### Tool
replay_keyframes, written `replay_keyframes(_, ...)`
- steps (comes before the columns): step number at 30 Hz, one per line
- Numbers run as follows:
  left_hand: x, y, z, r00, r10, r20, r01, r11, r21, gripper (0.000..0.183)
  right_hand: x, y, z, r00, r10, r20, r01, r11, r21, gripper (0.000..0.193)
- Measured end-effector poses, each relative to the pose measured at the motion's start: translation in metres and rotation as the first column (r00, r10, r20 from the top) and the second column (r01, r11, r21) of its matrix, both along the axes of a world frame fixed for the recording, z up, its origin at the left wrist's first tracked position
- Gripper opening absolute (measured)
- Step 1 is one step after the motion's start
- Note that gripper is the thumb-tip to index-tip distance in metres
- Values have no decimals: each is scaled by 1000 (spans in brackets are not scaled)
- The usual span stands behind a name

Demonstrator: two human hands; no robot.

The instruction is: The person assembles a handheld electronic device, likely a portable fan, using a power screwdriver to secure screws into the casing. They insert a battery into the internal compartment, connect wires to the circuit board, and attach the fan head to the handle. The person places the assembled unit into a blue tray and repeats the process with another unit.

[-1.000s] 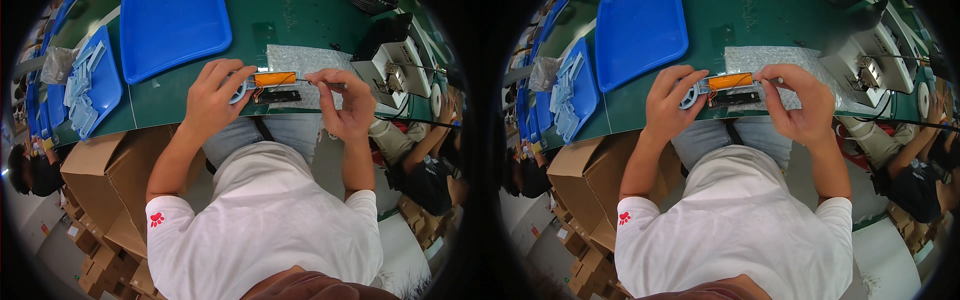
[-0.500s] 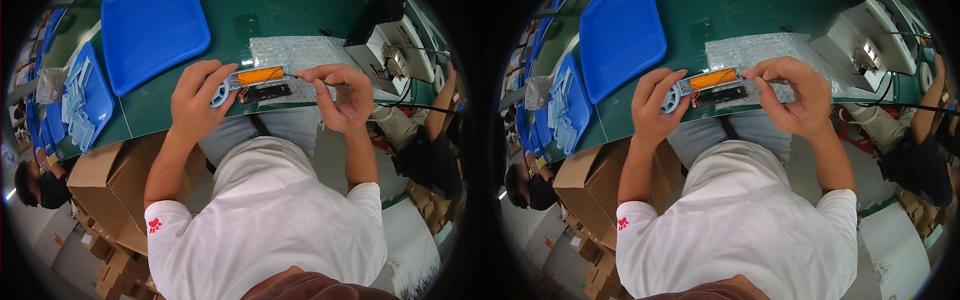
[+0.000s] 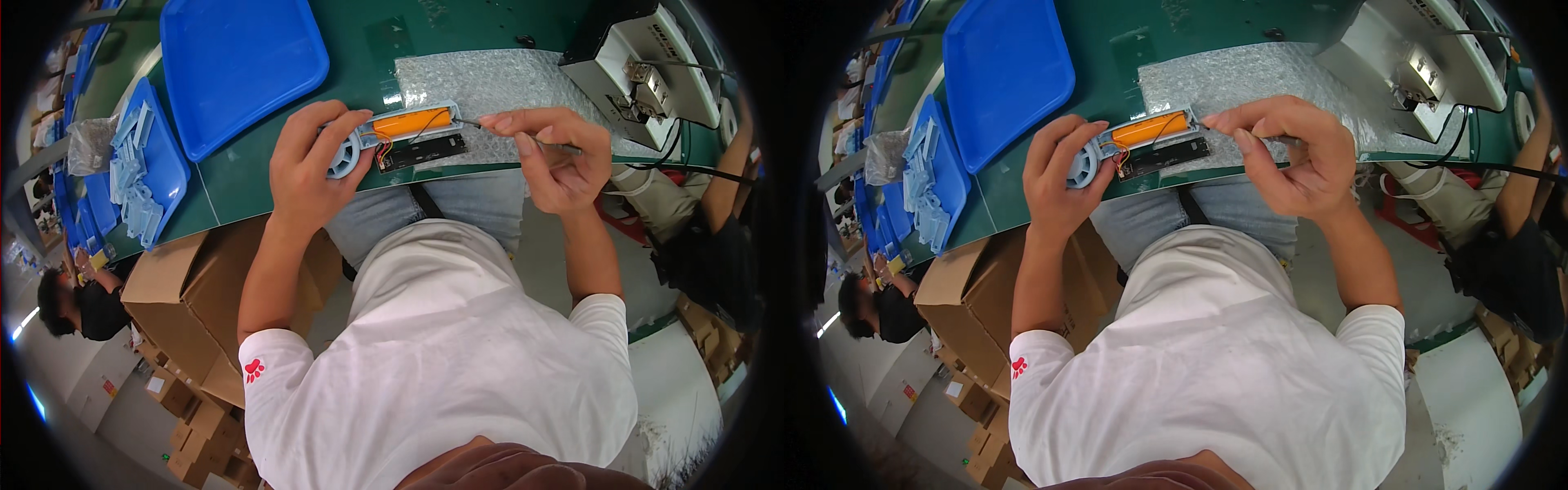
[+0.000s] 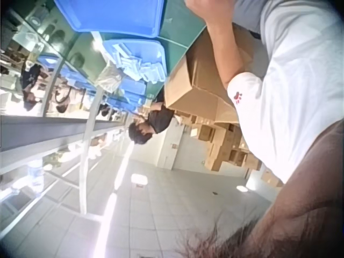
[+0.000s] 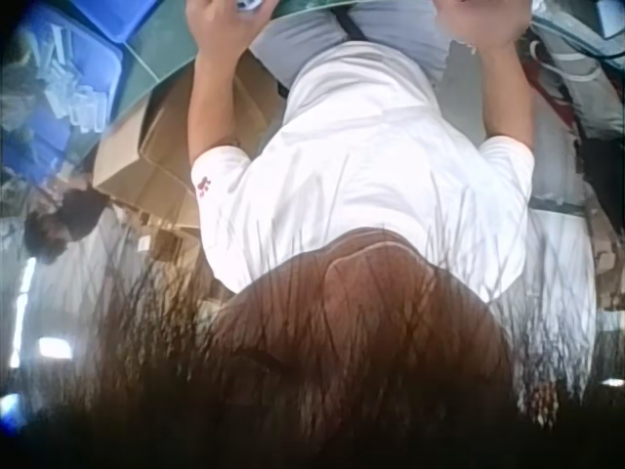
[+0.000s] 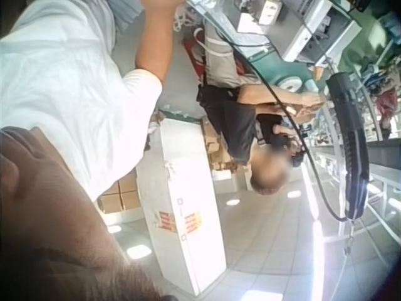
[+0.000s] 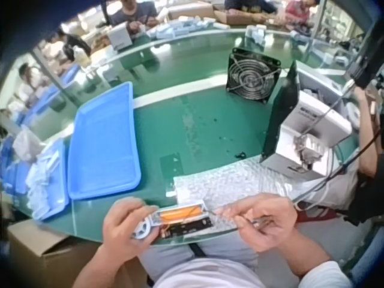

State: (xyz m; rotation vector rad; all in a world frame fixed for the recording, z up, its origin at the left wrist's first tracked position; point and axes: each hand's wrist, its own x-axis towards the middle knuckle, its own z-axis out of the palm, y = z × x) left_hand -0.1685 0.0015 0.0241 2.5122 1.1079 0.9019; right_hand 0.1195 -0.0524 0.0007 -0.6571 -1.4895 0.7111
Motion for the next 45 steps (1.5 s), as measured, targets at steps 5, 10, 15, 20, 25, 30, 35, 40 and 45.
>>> replay_keyframes(5, 1, 0, 2, 1000, -6, -6, 6, 1000, 7, 50, 0, -3, -4, 999, 1, -46, -2, 1000, -8, 34)
replay_keyframes(10, -1, 1, 2, 999, -21, -36, 22, 1000, 21, 45, 2, -6, -6, 998, -9, -56, 8, 1000, -23, 32)
replay_keyframes(15, 1, 0, 1, 1000, 1, -11, -1, 1000, -8, 48, 1, -7, -8, 997, 0, -79, -1, 1000, -17, 30)
replay_keyframes(20, -1, 1, 2, 999, -23, -46, 23, 1000, 3, 44, 3, -10, -12, 997, 0, -80, -1, 1000, -20, 31)
replay_keyframes(25, 0, 0, 3, 999, -23, -45, 24, 1000, 16, 44, 4, -12, -15, 995, 6, -98, -8, 1000, -23, 30)
replay_keyframes(30, 0, 0, 2, 999, -19, -48, 19, 1000, 12, 44, 4, -14, -19, 991, 17, -129, -21, 999, -32, 31)
replay_keyframes(35, 0, 0, 4, 998, -14, -64, 15, 1000, 10, 43, 6, -15, -20, 990, 33, -137, -38, 999, -30, 33)
replay_keyframes(40, 0, 0, 3, 998, -10, -57, 10, 1000, -6, 43, 10, -17, -20, 997, 31, -69, -36, 997, -69, 32)
replay_keyframes(45, 1, -1, 1, 999, 15, -43, -17, 999, -43, 45, 7, -17, -22, 986, 28, -164, -40, 997, -68, 32)
